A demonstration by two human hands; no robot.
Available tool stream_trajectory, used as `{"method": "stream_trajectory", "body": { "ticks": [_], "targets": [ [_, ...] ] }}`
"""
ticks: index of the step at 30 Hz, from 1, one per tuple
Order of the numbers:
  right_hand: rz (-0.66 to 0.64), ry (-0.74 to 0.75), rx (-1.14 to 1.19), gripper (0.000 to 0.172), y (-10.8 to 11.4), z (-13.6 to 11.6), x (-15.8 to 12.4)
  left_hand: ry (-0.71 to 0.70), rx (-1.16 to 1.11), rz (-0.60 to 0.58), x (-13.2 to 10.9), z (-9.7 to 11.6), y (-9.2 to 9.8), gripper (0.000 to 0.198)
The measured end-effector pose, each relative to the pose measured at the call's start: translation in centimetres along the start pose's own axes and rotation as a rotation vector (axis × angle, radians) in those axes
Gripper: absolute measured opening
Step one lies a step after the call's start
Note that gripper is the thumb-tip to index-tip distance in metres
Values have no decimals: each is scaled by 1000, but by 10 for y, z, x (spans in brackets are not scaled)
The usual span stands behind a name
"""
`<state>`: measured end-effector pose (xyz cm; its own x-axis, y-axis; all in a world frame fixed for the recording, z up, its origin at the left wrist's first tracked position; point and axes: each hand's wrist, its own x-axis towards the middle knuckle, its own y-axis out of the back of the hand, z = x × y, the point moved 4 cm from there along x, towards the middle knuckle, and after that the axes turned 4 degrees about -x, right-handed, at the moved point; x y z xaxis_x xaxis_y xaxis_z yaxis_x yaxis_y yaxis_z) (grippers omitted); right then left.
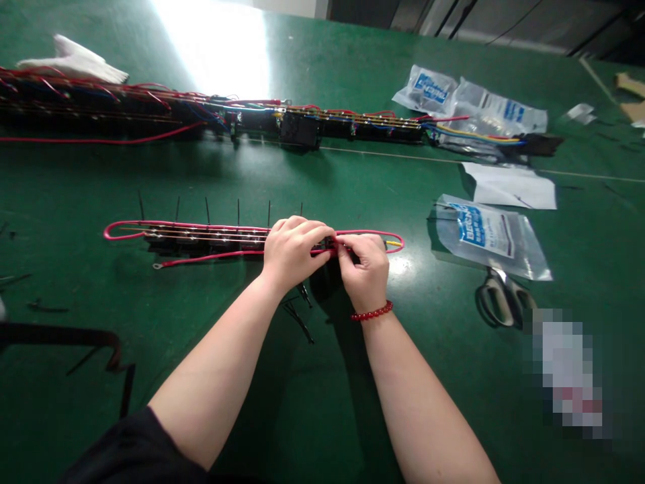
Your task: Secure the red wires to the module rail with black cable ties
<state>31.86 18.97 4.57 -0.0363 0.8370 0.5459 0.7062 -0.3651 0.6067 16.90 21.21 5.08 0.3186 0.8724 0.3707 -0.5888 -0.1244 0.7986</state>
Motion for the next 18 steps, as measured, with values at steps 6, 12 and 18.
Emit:
{"method": "stream_trajectory", "body": {
  "ticks": [6,12,18],
  "targets": [
    [17,-68,-8,7,1,0,0,-5,-7,1,0,0,0,18],
    [-3,-15,-29,8,0,-1,1,-5,-3,-7,0,0,0,18],
    [12,4,-52,9,0,-1,1,-17,0,10,0,0,0,19]
  ]
}}
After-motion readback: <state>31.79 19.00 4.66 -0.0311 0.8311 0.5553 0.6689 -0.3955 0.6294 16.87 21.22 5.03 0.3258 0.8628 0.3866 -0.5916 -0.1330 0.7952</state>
